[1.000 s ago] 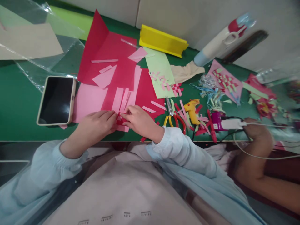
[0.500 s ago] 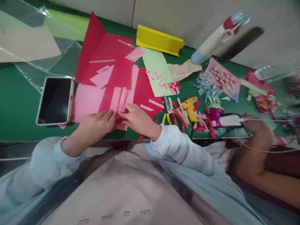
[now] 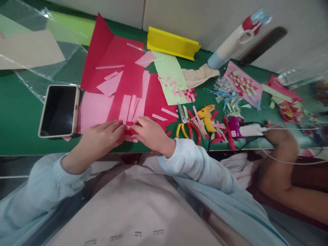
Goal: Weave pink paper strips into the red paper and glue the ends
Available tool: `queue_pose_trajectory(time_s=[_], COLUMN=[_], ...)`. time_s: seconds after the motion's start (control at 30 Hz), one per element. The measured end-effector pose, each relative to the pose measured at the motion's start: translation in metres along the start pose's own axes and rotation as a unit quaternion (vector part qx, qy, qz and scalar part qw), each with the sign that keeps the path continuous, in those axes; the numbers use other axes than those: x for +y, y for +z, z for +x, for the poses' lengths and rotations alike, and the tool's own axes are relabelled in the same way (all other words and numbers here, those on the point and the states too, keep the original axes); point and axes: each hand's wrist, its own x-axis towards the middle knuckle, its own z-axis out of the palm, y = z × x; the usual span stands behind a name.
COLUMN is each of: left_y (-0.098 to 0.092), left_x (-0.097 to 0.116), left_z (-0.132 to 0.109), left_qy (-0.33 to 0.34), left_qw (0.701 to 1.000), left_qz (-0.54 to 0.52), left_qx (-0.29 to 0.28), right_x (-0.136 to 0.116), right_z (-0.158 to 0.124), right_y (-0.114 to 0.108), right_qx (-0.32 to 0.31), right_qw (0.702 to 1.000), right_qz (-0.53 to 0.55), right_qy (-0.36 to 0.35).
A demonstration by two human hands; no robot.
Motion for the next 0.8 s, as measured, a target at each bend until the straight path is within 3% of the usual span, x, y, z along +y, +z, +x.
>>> queue_pose_trajectory(time_s=[0.13,0.43,0.8], left_y=[0.002,0.0,0.001], left_x=[0.001,0.008,-0.016], left_z=[0.001,0.006,-0.008], left_qy=[-0.024,-0.027,-0.014], left_qw=[0.999,0.999,0.997], left_qz=[-0.029,0.009,-0.079], left_qx=[-0.003,-0.022,-0.02], right_x=[-0.005,-0.008,-0.015], right_z=[-0.007,-0.013,-0.022], right_y=[0.003,0.012,0.005], right_qx=[-0.002,0.013,-0.042], right_qw=[1.0,0.999,0.995], right_qz=[-0.007,-0.031,-0.09], right_qy=[0.012,0.012,-0.016])
